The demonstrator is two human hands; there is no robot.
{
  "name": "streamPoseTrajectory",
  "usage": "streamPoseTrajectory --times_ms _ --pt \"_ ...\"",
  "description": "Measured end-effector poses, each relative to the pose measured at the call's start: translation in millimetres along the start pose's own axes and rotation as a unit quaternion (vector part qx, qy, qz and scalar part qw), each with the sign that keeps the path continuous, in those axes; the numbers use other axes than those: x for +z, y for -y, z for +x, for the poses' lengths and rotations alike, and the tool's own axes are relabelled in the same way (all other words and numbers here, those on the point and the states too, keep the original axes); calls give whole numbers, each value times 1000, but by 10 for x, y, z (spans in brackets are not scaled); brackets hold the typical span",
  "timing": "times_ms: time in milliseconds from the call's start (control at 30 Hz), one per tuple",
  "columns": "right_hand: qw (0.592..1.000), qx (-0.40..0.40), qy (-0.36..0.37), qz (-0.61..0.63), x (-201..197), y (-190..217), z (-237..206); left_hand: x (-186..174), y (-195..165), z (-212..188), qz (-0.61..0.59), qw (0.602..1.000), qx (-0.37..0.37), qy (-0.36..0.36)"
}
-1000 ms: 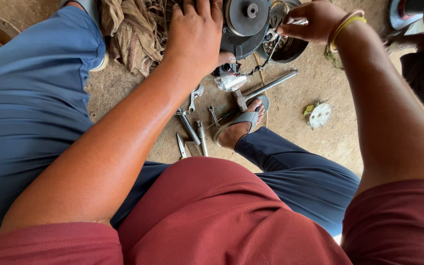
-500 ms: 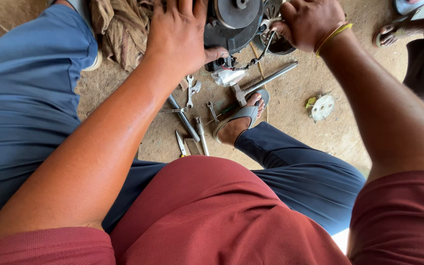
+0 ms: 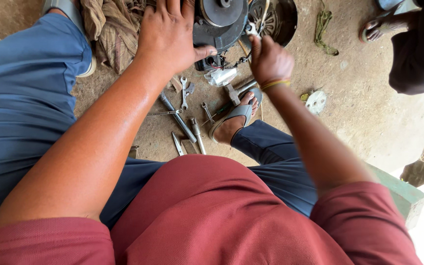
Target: The person sits on the ground and uses a wrench to tighten a nut on a blue electric motor. They rotate the motor to access different sides and continue tightening the nut with the wrench.
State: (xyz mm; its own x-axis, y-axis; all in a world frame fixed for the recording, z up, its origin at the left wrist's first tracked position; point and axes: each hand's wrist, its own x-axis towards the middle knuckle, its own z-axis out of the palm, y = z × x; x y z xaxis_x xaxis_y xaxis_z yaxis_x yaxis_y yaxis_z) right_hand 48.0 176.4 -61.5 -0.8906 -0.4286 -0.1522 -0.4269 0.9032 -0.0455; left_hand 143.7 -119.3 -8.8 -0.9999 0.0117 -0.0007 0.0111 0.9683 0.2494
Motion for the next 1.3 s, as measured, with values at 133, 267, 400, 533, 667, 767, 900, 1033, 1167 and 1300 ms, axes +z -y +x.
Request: streamPoseTrajectory --times_ms 133,267,400,533,667,767,900,1033,1167,1300 --pt "982 182 2 52 136 421 -188 -7 -16 -19 -41 999 -1 -10" --pt "981 135 -112 83 -10 498 -282 -29 -21 -2 -46 999 5 -16" --pt "976 133 -62 160 -389 178 -217 9 21 35 -81 996 -13 24" --pt "990 63 109 65 -751 -39 9 104 12 20 -45 998 -10 47" --pt "983 -101 145 -41 -994 -60 280 131 29 47 -53 997 -20 54" --pt "968 -192 152 -56 -1076 -88 480 140 38 45 -58 998 -14 30" --pt "943 -280 172 -58 -1060 -138 763 190 49 10 -64 998 -5 7" --pt "934 -303 173 -77 -980 -145 825 207 58 -7 -53 999 -1 -1" --pt "964 -172 200 -37 -853 -112 544 146 49 16 -45 999 6 3" --pt "957 -246 127 -88 -828 -164 450 123 42 41 -23 1000 1 18"
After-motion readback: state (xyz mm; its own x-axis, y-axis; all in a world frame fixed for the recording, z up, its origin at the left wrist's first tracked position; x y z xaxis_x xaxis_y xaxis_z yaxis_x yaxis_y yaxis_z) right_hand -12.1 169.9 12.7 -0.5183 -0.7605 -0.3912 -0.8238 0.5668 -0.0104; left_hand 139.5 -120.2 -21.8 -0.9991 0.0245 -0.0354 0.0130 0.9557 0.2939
